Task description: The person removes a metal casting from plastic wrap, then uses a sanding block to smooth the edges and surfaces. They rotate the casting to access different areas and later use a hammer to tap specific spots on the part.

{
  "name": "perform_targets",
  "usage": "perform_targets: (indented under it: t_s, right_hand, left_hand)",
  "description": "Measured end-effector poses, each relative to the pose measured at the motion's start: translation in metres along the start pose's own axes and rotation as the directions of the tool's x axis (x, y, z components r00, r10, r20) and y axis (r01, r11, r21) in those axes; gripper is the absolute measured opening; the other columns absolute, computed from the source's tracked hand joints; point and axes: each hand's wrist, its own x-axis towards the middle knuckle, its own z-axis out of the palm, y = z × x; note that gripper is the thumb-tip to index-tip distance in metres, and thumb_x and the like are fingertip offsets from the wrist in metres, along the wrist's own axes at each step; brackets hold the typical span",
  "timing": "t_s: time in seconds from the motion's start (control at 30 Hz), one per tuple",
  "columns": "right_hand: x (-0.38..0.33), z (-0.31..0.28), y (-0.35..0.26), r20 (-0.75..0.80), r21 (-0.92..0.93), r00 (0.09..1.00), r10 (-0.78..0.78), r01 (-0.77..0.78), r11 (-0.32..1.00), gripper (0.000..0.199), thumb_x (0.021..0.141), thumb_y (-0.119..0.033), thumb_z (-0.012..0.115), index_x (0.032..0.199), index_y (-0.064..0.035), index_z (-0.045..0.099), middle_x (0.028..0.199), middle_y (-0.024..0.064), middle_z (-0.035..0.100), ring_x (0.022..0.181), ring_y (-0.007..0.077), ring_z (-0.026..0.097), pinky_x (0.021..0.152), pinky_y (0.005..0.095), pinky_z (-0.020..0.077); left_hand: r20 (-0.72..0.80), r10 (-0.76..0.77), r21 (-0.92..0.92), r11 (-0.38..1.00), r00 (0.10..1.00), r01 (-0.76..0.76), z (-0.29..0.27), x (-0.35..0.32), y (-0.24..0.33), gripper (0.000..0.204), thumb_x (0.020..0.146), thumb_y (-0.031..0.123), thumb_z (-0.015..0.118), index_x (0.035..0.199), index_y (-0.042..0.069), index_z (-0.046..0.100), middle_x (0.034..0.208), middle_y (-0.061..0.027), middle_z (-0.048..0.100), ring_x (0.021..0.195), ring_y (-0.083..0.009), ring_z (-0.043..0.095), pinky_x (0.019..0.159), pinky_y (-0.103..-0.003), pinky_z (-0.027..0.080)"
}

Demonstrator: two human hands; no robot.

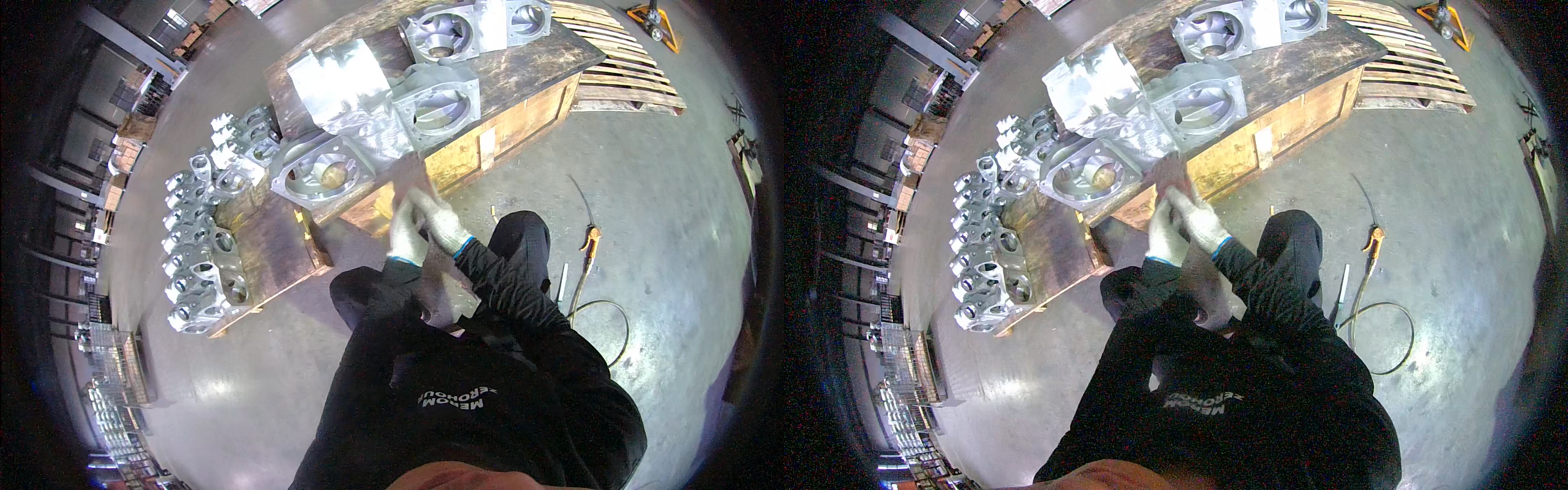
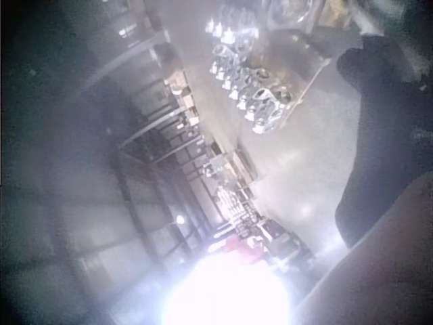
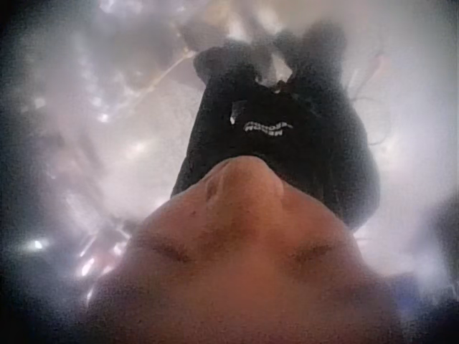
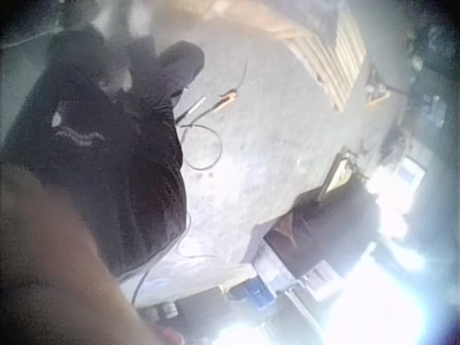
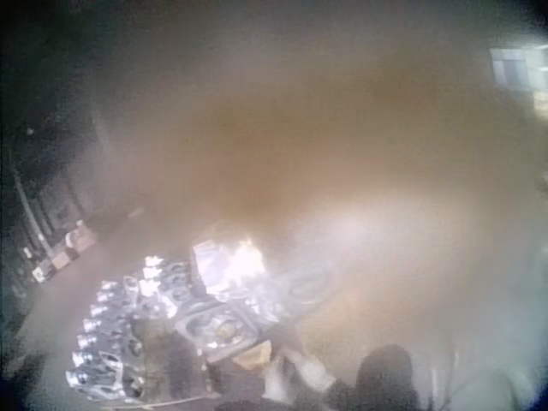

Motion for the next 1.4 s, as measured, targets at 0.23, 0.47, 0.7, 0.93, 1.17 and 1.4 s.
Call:
perform_targets:
  t_s: [0.23,0.47,0.7,0.93,1.17,1.4]
  right_hand:
    - [0.010,-0.043,-0.058,-0.019,-0.575,0.836,-0.549,0.440,0.690,0.068,0.098,-0.030,0.060,0.158,-0.0156,0.030,0.151,0.0206,0.049,0.137,0.0353,0.051,0.110,0.0388,0.0424]
    - [0.057,-0.077,-0.137,0.514,-0.857,0.535,-0.670,0.344,-0.382,0.045,0.072,-0.011,0.066,0.117,-0.0104,0.067,0.127,0.0070,0.065,0.101,0.0349,0.065,0.082,0.0451,0.0566]
    - [0.108,-0.067,-0.118,0.228,-0.864,0.873,-0.431,-0.023,-0.503,0.025,0.081,-0.016,0.063,0.102,-0.0059,0.072,0.103,0.0152,0.070,0.101,0.0348,0.066,0.080,0.0426,0.0557]
    - [0.118,-0.062,-0.100,0.168,-0.942,0.808,-0.565,0.300,0.149,0.020,0.078,-0.025,0.071,0.089,-0.0103,0.076,0.090,0.0141,0.073,0.081,0.0335,0.070,0.077,0.0401,0.0569]
    - [0.120,-0.059,-0.092,0.063,0.123,0.943,-0.326,0.317,0.941,0.010,0.083,-0.015,0.063,0.084,-0.0061,0.066,0.075,0.0066,0.063,0.059,0.0250,0.061,0.061,0.0349,0.0541]
    - [0.076,-0.058,-0.121,0.017,-0.988,0.855,-0.518,0.092,0.121,0.032,0.079,-0.032,0.066,0.105,-0.0154,0.075,0.098,0.0165,0.074,0.094,0.0352,0.072,0.081,0.0455,0.0569]
  left_hand:
    - [0.590,0.365,0.805,-0.335,0.720,-0.490,0.066,0.016,0.039,0.039,0.101,0.032,0.056,0.125,0.001,0.060,0.118,-0.0238,0.063,0.110,-0.0370,0.062,0.091,-0.047,0.050]
    - [0.933,0.357,0.290,-0.685,0.039,-0.669,0.194,-0.035,0.161,0.023,0.090,0.016,0.071,0.112,0.013,0.069,0.106,-0.0115,0.066,0.095,-0.0297,0.064,0.084,-0.041,0.051]
    - [0.925,-0.243,-0.143,-0.935,0.292,-0.325,0.257,0.000,0.236,0.033,0.095,0.033,0.064,0.075,0.007,0.072,0.083,-0.0119,0.067,0.086,-0.0290,0.065,0.080,-0.041,0.050]
    - [0.971,-0.237,-0.212,-0.926,0.043,-0.313,0.248,0.023,0.233,0.049,0.097,0.039,0.056,0.063,0.008,0.071,0.063,-0.0098,0.063,0.072,-0.0259,0.063,0.071,-0.040,0.048]
    - [0.976,-0.201,-0.162,-0.926,0.082,-0.342,0.253,0.013,0.232,0.044,0.095,0.037,0.060,0.063,0.008,0.072,0.064,-0.0092,0.062,0.071,-0.0252,0.062,0.071,-0.038,0.047]
    - [0.972,-0.231,-0.200,-0.906,0.038,-0.373,0.248,0.012,0.232,0.039,0.095,0.033,0.062,0.069,0.006,0.070,0.071,-0.0121,0.066,0.077,-0.0299,0.064,0.077,-0.040,0.052]
